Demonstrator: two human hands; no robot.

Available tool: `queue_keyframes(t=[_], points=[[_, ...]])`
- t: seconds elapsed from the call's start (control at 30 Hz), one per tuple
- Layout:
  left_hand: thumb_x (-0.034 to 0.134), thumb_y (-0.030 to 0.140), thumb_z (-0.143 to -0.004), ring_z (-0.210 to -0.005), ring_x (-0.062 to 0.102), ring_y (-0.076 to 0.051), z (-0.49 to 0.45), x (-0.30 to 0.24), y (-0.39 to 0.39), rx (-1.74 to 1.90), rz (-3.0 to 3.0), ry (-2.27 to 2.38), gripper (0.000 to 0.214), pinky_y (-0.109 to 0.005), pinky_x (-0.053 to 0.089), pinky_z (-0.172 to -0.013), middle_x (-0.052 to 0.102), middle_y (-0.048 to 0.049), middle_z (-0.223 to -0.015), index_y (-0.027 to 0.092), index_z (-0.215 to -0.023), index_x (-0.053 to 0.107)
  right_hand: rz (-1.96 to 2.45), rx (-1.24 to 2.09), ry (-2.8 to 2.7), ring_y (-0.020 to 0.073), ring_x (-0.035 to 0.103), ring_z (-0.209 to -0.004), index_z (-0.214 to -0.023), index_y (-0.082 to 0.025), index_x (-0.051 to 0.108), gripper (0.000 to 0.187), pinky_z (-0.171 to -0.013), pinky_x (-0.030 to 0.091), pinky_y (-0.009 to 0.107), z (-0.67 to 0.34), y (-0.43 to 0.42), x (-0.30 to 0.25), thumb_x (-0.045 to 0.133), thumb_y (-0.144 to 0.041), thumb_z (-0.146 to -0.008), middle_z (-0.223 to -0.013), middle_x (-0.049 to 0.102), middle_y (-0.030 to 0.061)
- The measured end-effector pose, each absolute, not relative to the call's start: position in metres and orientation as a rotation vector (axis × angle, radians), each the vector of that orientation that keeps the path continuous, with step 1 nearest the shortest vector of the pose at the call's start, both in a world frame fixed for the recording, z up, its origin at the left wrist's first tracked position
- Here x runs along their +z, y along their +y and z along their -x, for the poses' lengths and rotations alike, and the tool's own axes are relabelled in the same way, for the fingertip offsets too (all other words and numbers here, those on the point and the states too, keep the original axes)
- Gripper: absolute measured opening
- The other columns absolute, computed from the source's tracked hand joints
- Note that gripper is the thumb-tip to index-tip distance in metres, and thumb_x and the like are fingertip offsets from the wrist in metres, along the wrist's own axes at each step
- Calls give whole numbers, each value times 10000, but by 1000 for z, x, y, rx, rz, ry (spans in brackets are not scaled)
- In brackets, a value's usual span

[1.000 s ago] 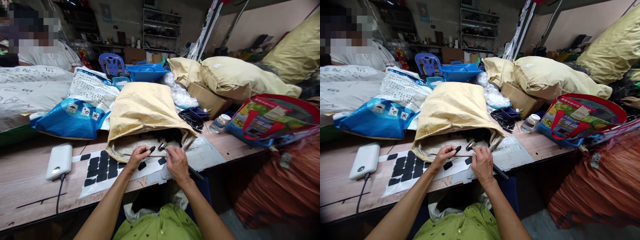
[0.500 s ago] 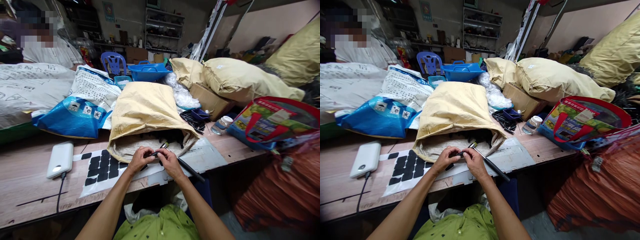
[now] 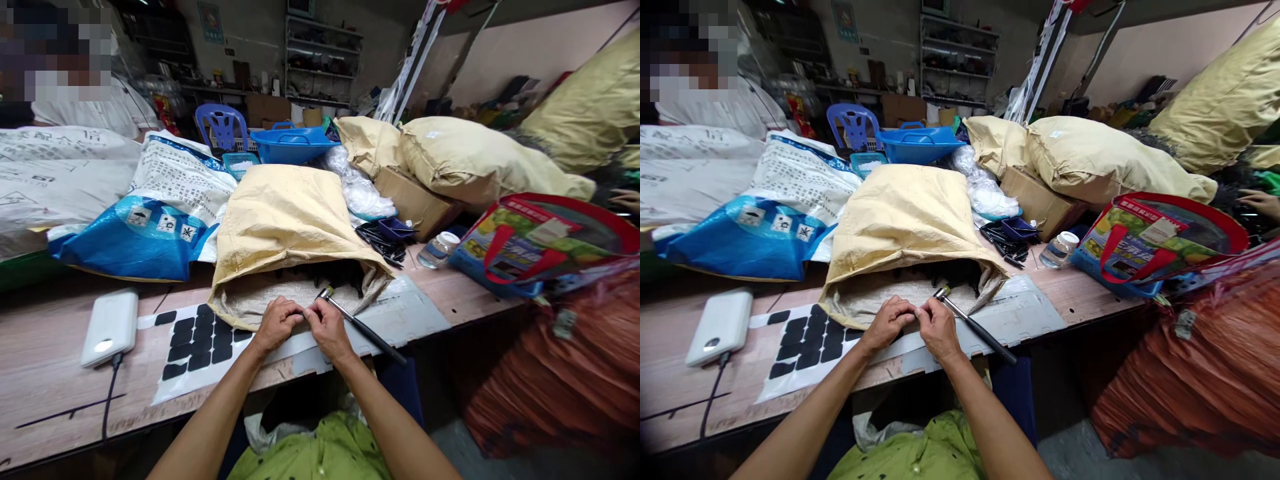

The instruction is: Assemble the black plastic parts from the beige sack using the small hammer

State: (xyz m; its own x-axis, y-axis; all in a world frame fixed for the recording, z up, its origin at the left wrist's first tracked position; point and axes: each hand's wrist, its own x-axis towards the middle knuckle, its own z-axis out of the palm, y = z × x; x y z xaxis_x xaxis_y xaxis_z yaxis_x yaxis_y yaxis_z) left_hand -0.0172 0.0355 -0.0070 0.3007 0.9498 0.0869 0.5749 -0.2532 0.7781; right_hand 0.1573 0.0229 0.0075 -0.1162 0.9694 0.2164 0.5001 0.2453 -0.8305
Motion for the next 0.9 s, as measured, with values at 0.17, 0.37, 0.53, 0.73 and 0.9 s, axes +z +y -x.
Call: queue_keyframes(t=[0.17,0.37,0.53,0.73,0.9], points=[[625,269,-866,-937,576,-239,15,-5,33,815,-1917,1356,155,-381,381,-886,731,-34,-905,225,-927,761,1250,698,-1840,142,553,-681,-907,-201,659,191,-644,403,256,-169,22,11,557,-346,-978,-792,647,5],[698,312,-838,-902,581,-221,17,5,29,1049,-1792,1277,160,-338,433,-839,680,-47,-902,191,-939,725,1302,203,-1946,182,606,-808,-871,-196,641,232,-755,410,283,-195,26,4,469,-258,-1014,-837,655,51],[692,308,-884,-894,615,-193,-1,32,-26,981,-1813,1032,158,-304,454,-837,676,-37,-921,206,-1000,727,1347,45,-2119,168,589,-745,-792,-207,619,241,-694,353,279,-197,28,-3,490,-232,-994,-783,648,34],[693,285,-831,-977,675,-255,-34,-12,-95,274,-1871,1140,240,-334,491,-852,741,-49,-1027,268,-1061,759,1340,44,-2114,166,591,-743,-800,-205,626,231,-691,348,279,-197,29,-2,498,-233,-990,-792,663,33],[557,276,-890,-1253,620,-333,-32,-80,-96,-144,-1631,1466,462,-426,480,-1033,661,-137,-1369,226,-1340,646,1317,49,-2116,169,598,-751,-794,-206,623,234,-692,348,284,-198,27,-2,495,-228,-989,-790,661,33]])
